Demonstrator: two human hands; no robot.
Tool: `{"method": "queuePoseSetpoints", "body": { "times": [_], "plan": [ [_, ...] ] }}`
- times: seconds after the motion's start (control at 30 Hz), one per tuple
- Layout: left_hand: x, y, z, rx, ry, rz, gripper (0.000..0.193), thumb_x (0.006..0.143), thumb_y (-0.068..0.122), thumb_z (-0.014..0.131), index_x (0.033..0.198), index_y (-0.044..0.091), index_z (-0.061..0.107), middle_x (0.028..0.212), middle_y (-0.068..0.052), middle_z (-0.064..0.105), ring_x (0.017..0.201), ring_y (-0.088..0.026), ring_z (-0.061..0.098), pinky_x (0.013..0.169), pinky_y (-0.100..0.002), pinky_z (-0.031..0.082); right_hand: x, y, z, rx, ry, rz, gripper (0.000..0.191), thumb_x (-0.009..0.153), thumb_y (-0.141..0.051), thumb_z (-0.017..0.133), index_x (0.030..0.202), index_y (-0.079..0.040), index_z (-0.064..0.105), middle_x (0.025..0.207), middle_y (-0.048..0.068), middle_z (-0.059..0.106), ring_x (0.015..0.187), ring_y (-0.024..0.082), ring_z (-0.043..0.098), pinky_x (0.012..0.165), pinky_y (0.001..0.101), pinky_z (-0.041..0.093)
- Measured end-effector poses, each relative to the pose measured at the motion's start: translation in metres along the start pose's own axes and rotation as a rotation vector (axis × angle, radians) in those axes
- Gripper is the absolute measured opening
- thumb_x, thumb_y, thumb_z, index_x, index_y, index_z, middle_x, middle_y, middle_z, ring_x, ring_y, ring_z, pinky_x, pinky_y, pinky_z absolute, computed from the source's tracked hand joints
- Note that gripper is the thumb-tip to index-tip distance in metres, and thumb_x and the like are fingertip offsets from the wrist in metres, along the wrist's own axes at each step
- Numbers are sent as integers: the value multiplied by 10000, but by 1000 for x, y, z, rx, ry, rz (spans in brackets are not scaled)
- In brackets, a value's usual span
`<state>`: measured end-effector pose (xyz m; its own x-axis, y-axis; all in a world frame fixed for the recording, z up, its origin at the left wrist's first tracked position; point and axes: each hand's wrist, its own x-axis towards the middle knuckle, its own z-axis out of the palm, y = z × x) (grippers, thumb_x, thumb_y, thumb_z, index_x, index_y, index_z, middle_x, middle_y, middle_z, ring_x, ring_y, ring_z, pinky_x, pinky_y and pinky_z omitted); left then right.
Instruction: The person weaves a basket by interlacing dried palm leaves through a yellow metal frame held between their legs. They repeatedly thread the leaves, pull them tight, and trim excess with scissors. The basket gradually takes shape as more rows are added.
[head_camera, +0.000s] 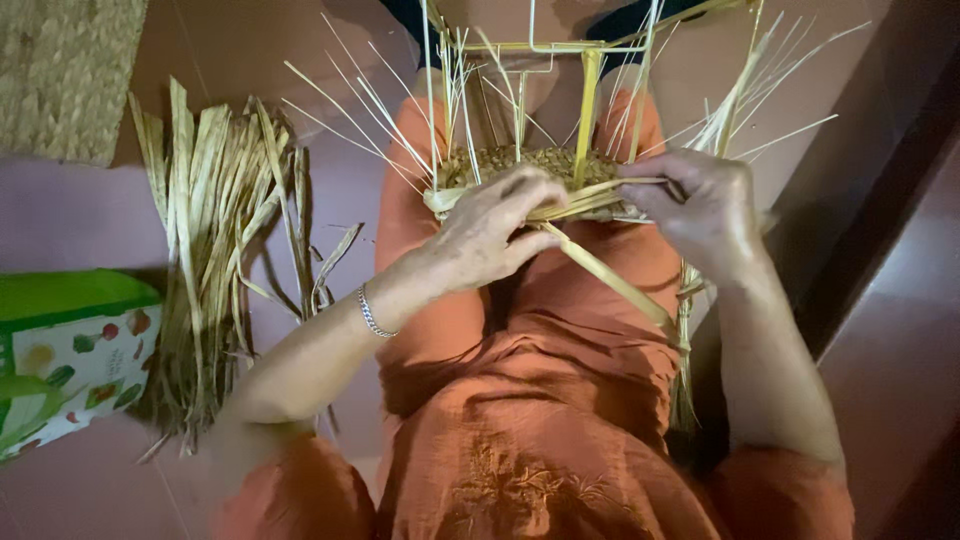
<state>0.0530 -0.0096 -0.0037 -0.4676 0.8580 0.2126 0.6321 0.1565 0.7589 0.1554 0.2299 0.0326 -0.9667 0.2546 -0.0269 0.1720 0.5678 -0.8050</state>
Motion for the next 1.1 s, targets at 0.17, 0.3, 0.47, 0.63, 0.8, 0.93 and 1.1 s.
{"method": "queuePoseSetpoints", "body": {
  "times": [0.17, 0.3, 0.47, 0.63, 0.8, 0.93, 1.1],
  "plan": [
    [-2, 0, -8, 1, 75, 110, 170, 868, 14, 754, 1011, 64, 677, 1234, -114, 572, 962, -235, 667, 784, -347, 583, -10, 1, 26, -386, 142, -661, 253, 901, -170, 796, 1081, -43, 671, 1001, 114, 700, 843, 255, 705, 690, 361, 564],
    [1, -4, -7, 79, 101, 188, 155, 909, 4, 740, 1005, 35, 622, 1195, -87, 582, 991, -245, 678, 842, -374, 584, -3, 25, 62, -653, 243, -555, 209, 969, -178, 821, 925, -70, 647, 794, 80, 653, 538, 178, 574, 424, 312, 446],
    [11, -1, -2, 68, 186, 187, 136, 933, 2, 708, 978, 39, 586, 1016, -77, 685, 937, -243, 710, 802, -372, 583, -46, 38, 79, -440, 328, -432, 147, 985, -125, 753, 1046, -31, 657, 914, 108, 680, 693, 193, 639, 574, 339, 547],
    [28, -1, -5, -123, 95, -168, 86, 936, 45, 728, 951, 21, 647, 849, -58, 731, 719, -135, 717, 642, -297, 574, -73, 48, 77, 284, 329, -23, 164, 1082, -188, 644, 1061, -36, 702, 893, 56, 687, 750, 124, 628, 643, 298, 520],
    [38, -2, -5, -329, 60, -348, 80, 911, 57, 736, 941, 27, 668, 868, -32, 749, 760, -83, 695, 688, -246, 566, -63, 73, 61, 850, 428, 461, 279, 1049, -295, 594, 953, -66, 721, 858, 22, 759, 737, 69, 668, 650, 215, 525],
    [38, -6, -8, -377, 63, -329, 84, 911, 63, 743, 929, 28, 669, 882, -14, 737, 779, -60, 675, 702, -236, 565, -59, 77, 57, 741, 418, 362, 259, 1042, -244, 647, 940, -20, 729, 850, 46, 736, 727, 70, 629, 671, 239, 513],
    [36, -13, -6, -389, 68, -378, 91, 898, 66, 749, 926, 28, 671, 865, -8, 738, 761, -55, 677, 685, -231, 565, -53, 75, 57, 538, 354, 377, 259, 1042, -224, 632, 958, -21, 767, 817, 30, 736, 688, 79, 632, 625, 245, 513]
  ]
}}
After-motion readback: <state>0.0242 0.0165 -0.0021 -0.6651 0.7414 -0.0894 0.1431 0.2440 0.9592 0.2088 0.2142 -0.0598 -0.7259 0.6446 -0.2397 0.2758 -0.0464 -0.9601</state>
